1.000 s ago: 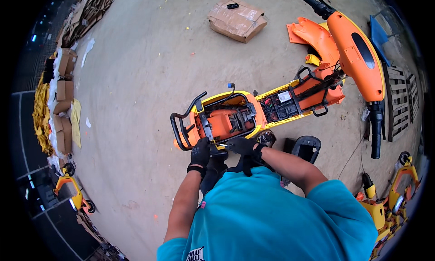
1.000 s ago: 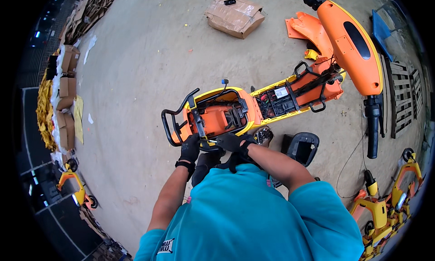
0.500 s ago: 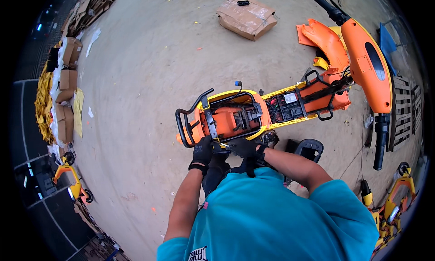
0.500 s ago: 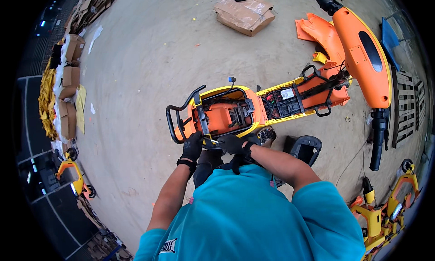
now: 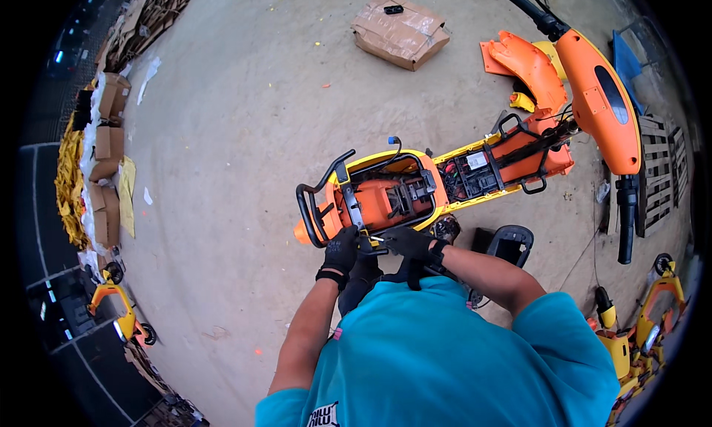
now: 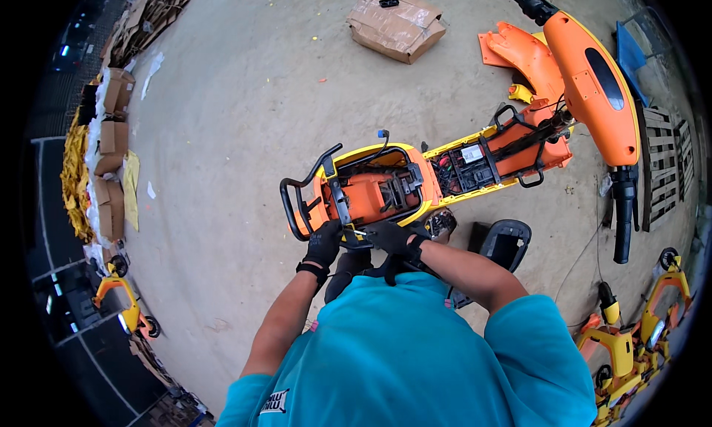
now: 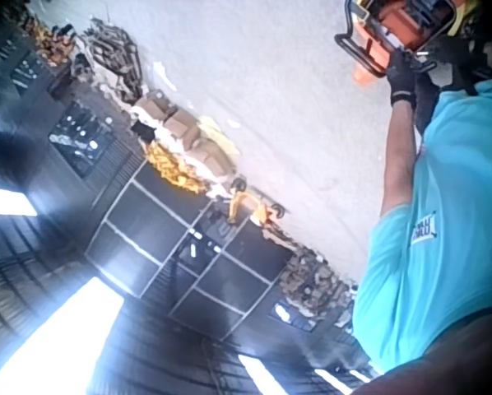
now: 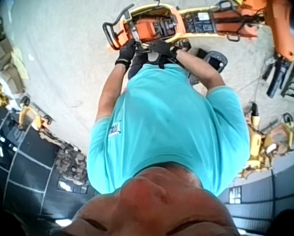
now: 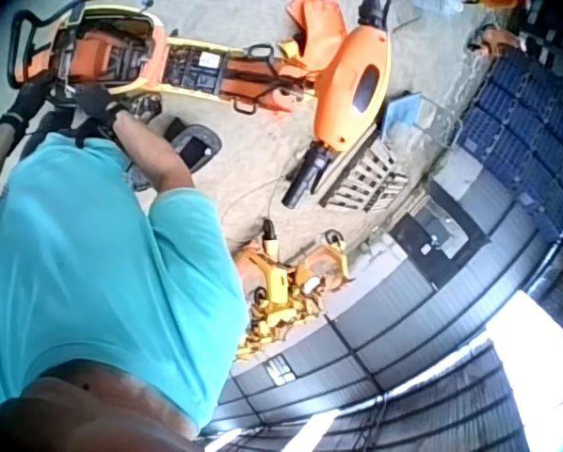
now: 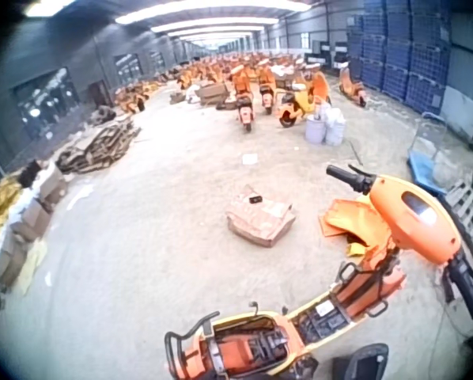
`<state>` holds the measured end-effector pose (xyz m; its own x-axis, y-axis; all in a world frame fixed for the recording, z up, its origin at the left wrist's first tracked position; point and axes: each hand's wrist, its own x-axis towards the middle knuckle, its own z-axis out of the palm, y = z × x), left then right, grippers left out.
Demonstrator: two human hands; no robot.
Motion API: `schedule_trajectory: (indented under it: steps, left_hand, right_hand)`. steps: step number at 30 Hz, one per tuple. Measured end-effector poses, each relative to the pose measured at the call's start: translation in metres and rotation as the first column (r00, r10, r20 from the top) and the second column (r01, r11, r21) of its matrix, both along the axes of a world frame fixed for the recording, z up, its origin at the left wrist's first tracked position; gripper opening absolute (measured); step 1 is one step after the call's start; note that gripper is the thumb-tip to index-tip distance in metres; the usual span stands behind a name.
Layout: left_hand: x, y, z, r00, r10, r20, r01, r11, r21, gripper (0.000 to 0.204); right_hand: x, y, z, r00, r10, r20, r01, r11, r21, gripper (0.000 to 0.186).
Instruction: The person works on the interior components of a scooter, using a screwdriver to remove or tighten screws and handling wiring and internal housing parts by hand.
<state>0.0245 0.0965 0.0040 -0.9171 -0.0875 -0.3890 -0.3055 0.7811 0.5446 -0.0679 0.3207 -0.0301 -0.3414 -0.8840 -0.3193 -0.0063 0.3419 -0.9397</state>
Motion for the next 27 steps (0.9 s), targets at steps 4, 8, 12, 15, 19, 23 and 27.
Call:
schedule_trajectory:
  steps: [4,8,12,15,19,23,27]
  left_hand:
    - [-0.001,-0.003,0.003,0.998,0.007,-0.056,-0.007,1.0,0.014,0.022]
    - [-0.004,-0.006,0.008,0.996,-0.088,0.007,0.088,0.996,-0.011,0.023]
    - [-0.01,-0.006,0.012,0.983,-0.174,0.053,0.177,0.982,-0.067,0.025]
    - [-0.013,-0.005,0.017,0.982,-0.184,0.036,0.186,0.98,-0.071,0.022]
    - [-0.014,-0.003,0.022,0.985,-0.174,0.019,0.175,0.983,-0.048,0.018]
    - [-0.013,-0.002,0.021,0.982,-0.184,0.043,0.187,0.977,-0.099,0.021]
    - [-0.01,-0.005,0.015,0.979,-0.206,0.013,0.206,0.976,-0.072,0.022]
  right_hand:
    - [0.008,-0.005,-0.01,0.999,-0.048,-0.008,0.048,0.998,-0.051,0.019]
    - [0.01,-0.008,-0.015,0.954,-0.098,-0.283,0.089,0.995,-0.046,0.02]
    - [-0.017,-0.011,-0.022,0.946,-0.087,-0.312,0.042,0.988,-0.146,0.022]
    - [-0.032,-0.007,-0.021,0.9,-0.339,0.275,0.327,0.941,0.092,0.022]
    - [-0.03,0.001,-0.016,0.845,-0.331,-0.421,0.187,0.919,-0.347,0.009]
    - [0.004,-0.007,-0.017,0.835,-0.498,-0.232,0.487,0.867,-0.108,0.009]
    - [0.035,-0.037,-0.023,0.412,-0.706,0.576,0.845,0.532,0.047,0.011]
